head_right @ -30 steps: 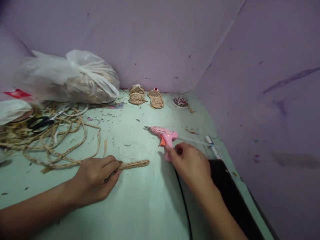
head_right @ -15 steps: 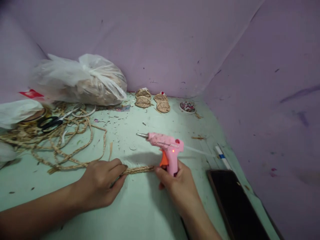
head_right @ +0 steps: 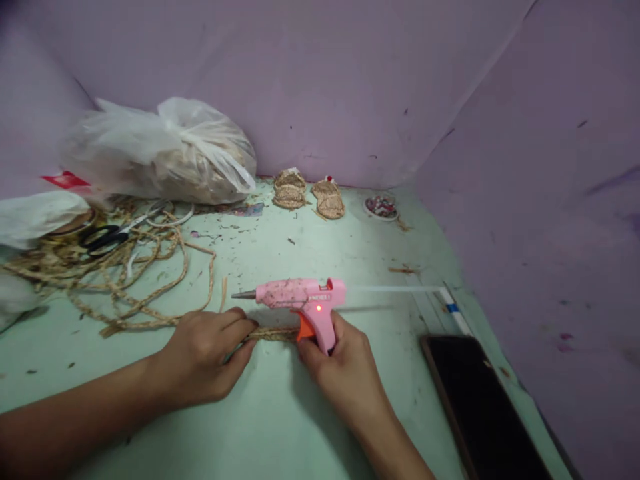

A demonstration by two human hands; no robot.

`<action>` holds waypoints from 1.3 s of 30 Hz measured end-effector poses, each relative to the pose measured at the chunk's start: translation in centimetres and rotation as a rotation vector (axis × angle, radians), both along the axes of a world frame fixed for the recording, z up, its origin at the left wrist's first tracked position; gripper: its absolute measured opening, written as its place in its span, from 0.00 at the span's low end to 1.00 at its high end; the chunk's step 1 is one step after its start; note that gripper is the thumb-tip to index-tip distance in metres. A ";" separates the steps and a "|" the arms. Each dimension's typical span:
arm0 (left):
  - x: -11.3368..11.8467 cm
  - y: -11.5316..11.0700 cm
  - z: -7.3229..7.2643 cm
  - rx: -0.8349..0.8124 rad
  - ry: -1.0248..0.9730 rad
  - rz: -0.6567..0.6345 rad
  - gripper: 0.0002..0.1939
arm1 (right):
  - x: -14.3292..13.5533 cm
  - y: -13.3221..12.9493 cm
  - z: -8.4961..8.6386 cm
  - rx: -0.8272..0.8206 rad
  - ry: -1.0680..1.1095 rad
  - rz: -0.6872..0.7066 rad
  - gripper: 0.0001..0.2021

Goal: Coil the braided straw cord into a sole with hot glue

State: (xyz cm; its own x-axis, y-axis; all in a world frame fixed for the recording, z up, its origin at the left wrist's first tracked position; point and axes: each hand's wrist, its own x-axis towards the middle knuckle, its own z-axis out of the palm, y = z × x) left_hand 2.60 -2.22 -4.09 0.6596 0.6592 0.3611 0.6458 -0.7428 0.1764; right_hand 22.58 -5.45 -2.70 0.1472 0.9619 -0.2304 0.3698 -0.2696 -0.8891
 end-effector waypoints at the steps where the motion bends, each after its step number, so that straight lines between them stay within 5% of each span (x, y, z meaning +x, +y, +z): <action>1: 0.0 0.0 0.0 0.002 0.006 0.002 0.10 | 0.0 0.0 0.0 -0.003 -0.005 0.009 0.04; 10: 0.3 0.2 0.1 -0.040 0.028 0.011 0.12 | 0.1 0.0 -0.1 0.002 -0.012 0.046 0.05; 22: -0.1 1.3 0.8 -0.414 -0.168 0.028 0.12 | 0.2 -0.1 0.1 0.001 0.017 0.009 0.05; 33: 0.5 1.5 1.3 -0.474 -0.091 0.182 0.11 | 0.1 0.1 0.8 0.036 0.029 -0.064 0.08; 39: 0.6 1.2 1.0 -0.443 -0.090 0.229 0.11 | 2.2 -2.4 0.6 0.140 0.015 -0.044 0.10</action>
State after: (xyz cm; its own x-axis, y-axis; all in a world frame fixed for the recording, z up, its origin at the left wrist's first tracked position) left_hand 3.22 -0.98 -3.06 0.4591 0.8862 0.0630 0.7514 -0.4251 0.5046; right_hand 24.81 -7.83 -2.12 0.1874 0.9775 -0.0969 0.3467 -0.1582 -0.9245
